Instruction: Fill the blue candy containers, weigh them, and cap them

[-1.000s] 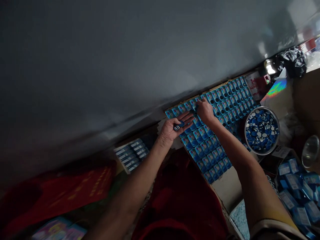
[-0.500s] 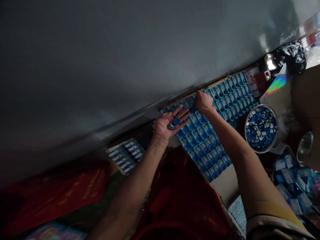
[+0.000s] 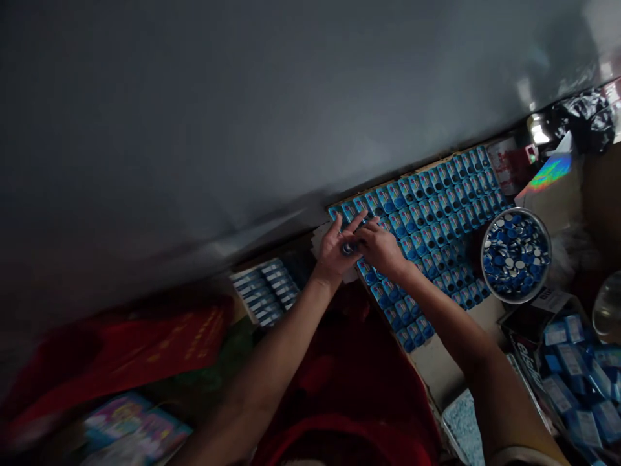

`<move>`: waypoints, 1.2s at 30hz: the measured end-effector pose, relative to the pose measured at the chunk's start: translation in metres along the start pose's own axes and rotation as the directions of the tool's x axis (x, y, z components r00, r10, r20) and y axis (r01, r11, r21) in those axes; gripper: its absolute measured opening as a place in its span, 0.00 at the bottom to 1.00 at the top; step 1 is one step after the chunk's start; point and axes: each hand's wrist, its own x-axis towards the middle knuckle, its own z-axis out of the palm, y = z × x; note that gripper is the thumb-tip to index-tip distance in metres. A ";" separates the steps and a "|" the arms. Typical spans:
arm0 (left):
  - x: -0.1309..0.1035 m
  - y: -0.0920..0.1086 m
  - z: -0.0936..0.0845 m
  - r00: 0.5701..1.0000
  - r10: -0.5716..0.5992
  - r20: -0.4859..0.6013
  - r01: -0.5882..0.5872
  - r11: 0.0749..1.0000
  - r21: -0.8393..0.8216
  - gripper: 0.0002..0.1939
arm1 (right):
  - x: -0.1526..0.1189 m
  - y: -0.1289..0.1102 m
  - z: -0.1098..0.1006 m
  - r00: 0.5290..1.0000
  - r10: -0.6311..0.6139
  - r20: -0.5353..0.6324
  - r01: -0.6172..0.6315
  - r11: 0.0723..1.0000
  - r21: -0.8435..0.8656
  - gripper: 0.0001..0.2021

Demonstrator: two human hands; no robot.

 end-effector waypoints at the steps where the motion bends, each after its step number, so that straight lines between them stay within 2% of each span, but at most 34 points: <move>1: 0.000 -0.001 0.001 1.000 0.003 0.000 -0.003 1.000 -0.010 0.32 | 0.002 0.005 0.000 0.999 0.039 -0.022 -0.038 0.999 0.015 0.11; 3: 0.001 -0.002 -0.001 1.000 0.024 0.004 -0.023 0.999 -0.037 0.31 | 0.013 0.018 -0.006 0.988 0.132 -0.083 -0.132 0.991 0.010 0.11; 6: 0.000 0.003 -0.008 0.996 0.093 0.006 -0.092 0.993 -0.075 0.30 | 0.041 0.036 -0.022 0.948 0.264 -0.179 -0.286 0.952 -0.106 0.12; 8: -0.001 0.009 -0.012 0.993 0.117 0.000 -0.117 0.990 -0.074 0.29 | 0.061 0.042 -0.030 0.940 0.303 -0.157 -0.332 0.916 -0.223 0.11; 12: -0.002 0.020 -0.016 0.994 0.107 0.004 -0.107 0.992 -0.064 0.29 | 0.092 0.045 -0.036 0.933 0.356 -0.060 -0.348 0.842 -0.411 0.12; 16: -0.003 0.025 -0.018 0.990 0.130 0.044 -0.127 0.989 -0.074 0.33 | 0.109 0.044 -0.045 0.889 0.459 -0.005 -0.408 0.786 -0.465 0.20; 19: -0.007 0.025 -0.022 0.990 0.140 0.028 -0.137 0.987 -0.087 0.35 | 0.104 0.033 -0.051 0.910 0.414 -0.005 -0.367 0.799 -0.477 0.17; 22: -0.013 0.023 -0.025 0.995 0.101 0.009 -0.100 0.991 -0.086 0.35 | 0.075 0.011 -0.043 0.956 0.290 -0.052 -0.288 0.884 -0.369 0.07; 25: -0.017 0.017 -0.025 0.999 0.046 0.014 -0.046 0.998 -0.053 0.34 | 0.034 -0.008 -0.015 0.997 0.064 -0.035 -0.068 0.988 -0.137 0.10; 27: -0.016 0.013 -0.022 1.000 0.021 0.019 -0.020 0.998 -0.054 0.34 | 0.013 -0.014 0.008 0.998 -0.059 -0.007 0.059 0.998 -0.029 0.10; 28: -0.014 0.011 -0.020 1.000 0.011 0.020 -0.010 0.998 -0.063 0.34 | 0.006 -0.014 0.018 0.996 -0.084 -0.012 0.084 0.996 0.008 0.10; 29: -0.013 0.009 -0.018 1.000 0.006 0.014 -0.005 0.997 -0.074 0.34 | 0.002 -0.012 0.025 0.996 -0.083 -0.025 0.084 0.996 0.041 0.09; 31: -0.009 0.007 -0.015 0.999 0.020 -0.027 -0.022 0.995 -0.095 0.33 | 0.002 -0.004 0.031 0.998 0.002 -0.065 0.005 0.993 0.116 0.08; 34: -0.007 0.007 -0.017 0.988 0.076 -0.134 -0.092 0.989 -0.116 0.28 | 0.020 0.016 0.021 0.967 0.222 -0.129 -0.197 0.964 0.179 0.08; 36: -0.008 0.010 -0.024 0.972 0.129 -0.195 -0.155 0.980 -0.126 0.25 | 0.038 0.028 0.009 0.938 0.294 -0.185 -0.278 0.955 0.105 0.09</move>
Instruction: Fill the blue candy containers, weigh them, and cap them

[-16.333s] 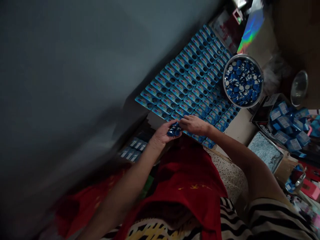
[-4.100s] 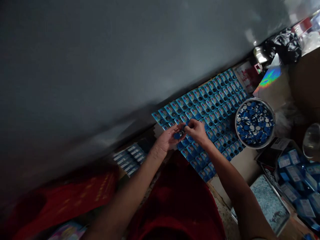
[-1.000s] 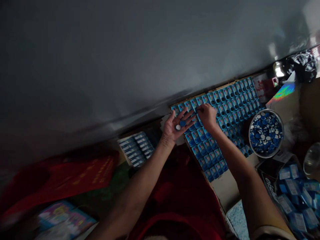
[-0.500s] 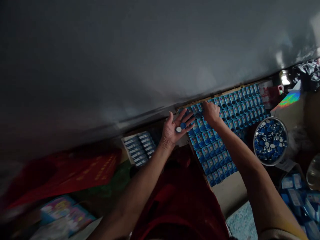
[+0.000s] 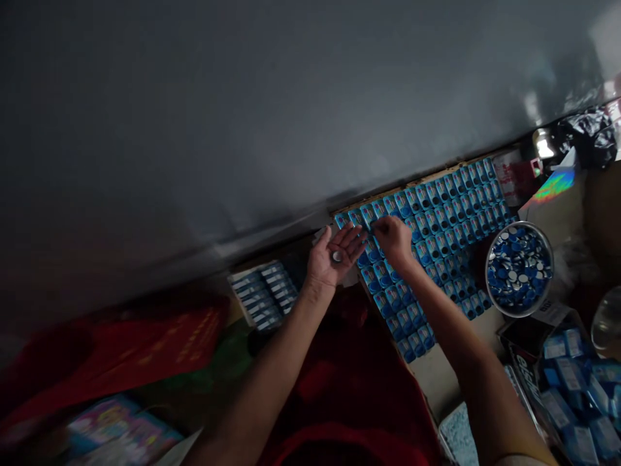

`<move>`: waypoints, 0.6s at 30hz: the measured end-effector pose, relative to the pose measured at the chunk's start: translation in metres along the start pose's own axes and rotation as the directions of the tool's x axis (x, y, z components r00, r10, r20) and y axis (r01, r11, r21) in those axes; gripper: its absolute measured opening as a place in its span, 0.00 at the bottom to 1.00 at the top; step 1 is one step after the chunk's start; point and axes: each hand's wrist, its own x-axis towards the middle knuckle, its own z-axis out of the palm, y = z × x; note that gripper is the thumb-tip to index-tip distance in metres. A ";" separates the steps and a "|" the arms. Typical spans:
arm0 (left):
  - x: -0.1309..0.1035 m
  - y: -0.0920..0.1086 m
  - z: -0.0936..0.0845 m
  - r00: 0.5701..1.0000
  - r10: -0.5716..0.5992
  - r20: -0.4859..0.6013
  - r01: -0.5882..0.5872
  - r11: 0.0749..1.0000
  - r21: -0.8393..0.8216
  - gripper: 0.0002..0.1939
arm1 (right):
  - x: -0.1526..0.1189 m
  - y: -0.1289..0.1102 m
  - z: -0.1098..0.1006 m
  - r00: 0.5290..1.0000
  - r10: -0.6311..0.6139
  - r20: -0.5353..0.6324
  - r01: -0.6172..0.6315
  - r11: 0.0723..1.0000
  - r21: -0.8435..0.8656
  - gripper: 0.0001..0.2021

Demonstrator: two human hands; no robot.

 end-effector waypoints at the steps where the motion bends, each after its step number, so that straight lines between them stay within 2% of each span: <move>1: 0.000 0.003 -0.004 0.999 0.028 -0.018 -0.028 1.000 -0.006 0.25 | 0.011 0.000 -0.004 1.000 -0.008 -0.006 0.007 0.998 -0.070 0.09; 5: 0.001 0.017 -0.013 0.997 0.074 -0.026 -0.074 0.997 0.003 0.22 | 0.040 -0.012 -0.012 0.987 -0.068 0.145 0.116 0.928 -0.355 0.08; 8: 0.003 0.025 -0.011 0.996 0.084 0.014 -0.084 0.996 0.002 0.24 | 0.053 -0.025 -0.013 0.978 0.029 0.207 0.081 0.860 -0.503 0.09; 10: 0.005 0.028 -0.007 0.992 0.109 0.061 -0.109 0.994 0.001 0.26 | 0.062 -0.030 -0.015 0.970 0.112 0.215 0.027 0.832 -0.554 0.14; 13: 0.005 0.029 -0.001 0.987 0.129 0.091 -0.132 0.991 0.025 0.26 | 0.063 -0.033 -0.021 0.969 0.127 0.214 0.018 0.823 -0.568 0.18; 15: 0.002 0.027 0.001 0.990 0.134 0.050 -0.136 0.990 0.049 0.25 | 0.049 -0.038 -0.024 0.978 0.078 0.195 0.039 0.845 -0.533 0.13; 18: -0.003 0.023 0.001 0.986 0.166 -0.011 -0.164 0.983 0.080 0.24 | 0.011 -0.051 -0.018 0.986 -0.069 0.149 0.112 0.947 -0.301 0.07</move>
